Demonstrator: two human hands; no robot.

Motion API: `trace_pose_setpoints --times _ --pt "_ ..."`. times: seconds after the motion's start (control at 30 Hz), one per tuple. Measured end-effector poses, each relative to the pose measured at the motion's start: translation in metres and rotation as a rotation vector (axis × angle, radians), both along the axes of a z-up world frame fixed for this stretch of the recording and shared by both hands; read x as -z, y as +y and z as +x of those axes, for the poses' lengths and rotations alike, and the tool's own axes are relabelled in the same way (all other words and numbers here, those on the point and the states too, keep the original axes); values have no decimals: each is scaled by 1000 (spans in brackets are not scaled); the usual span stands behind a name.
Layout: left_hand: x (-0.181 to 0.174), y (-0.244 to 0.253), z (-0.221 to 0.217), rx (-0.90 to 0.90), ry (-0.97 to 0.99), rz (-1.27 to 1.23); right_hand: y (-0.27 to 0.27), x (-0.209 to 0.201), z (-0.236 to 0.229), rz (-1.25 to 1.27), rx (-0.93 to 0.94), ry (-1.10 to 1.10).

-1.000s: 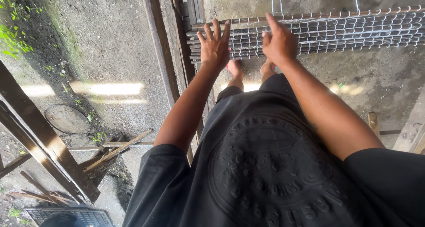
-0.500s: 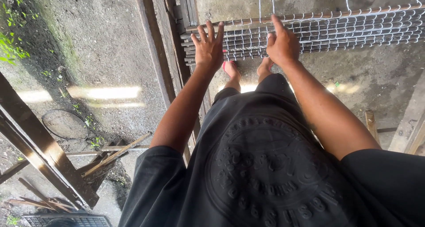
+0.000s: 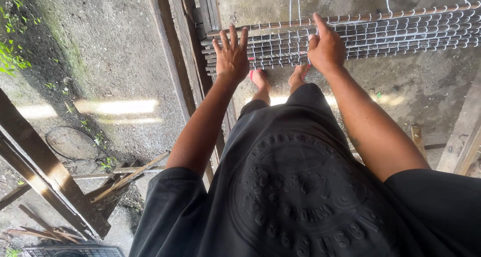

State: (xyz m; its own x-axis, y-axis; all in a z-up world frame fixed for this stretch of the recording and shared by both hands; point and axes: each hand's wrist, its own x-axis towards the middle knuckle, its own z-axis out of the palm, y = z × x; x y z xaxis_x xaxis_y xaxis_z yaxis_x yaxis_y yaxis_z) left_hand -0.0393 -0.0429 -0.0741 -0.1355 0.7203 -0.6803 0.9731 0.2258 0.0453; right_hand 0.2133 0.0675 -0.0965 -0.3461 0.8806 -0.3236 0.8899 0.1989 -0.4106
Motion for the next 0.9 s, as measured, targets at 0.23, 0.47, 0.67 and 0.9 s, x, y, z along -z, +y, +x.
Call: trace_pose_setpoints --times 0.23,0.47,0.67,0.9 --pt "-6 3 0 2 -7 -20 -2 1 1 38 -98 89" --pt "-12 4 -1 23 -12 -26 -2 -3 0 24 -154 68" --pt "-10 3 0 12 -17 -15 4 19 21 33 118 -12" --pt "-8 5 -1 19 -14 -14 14 11 30 -3 169 -27"
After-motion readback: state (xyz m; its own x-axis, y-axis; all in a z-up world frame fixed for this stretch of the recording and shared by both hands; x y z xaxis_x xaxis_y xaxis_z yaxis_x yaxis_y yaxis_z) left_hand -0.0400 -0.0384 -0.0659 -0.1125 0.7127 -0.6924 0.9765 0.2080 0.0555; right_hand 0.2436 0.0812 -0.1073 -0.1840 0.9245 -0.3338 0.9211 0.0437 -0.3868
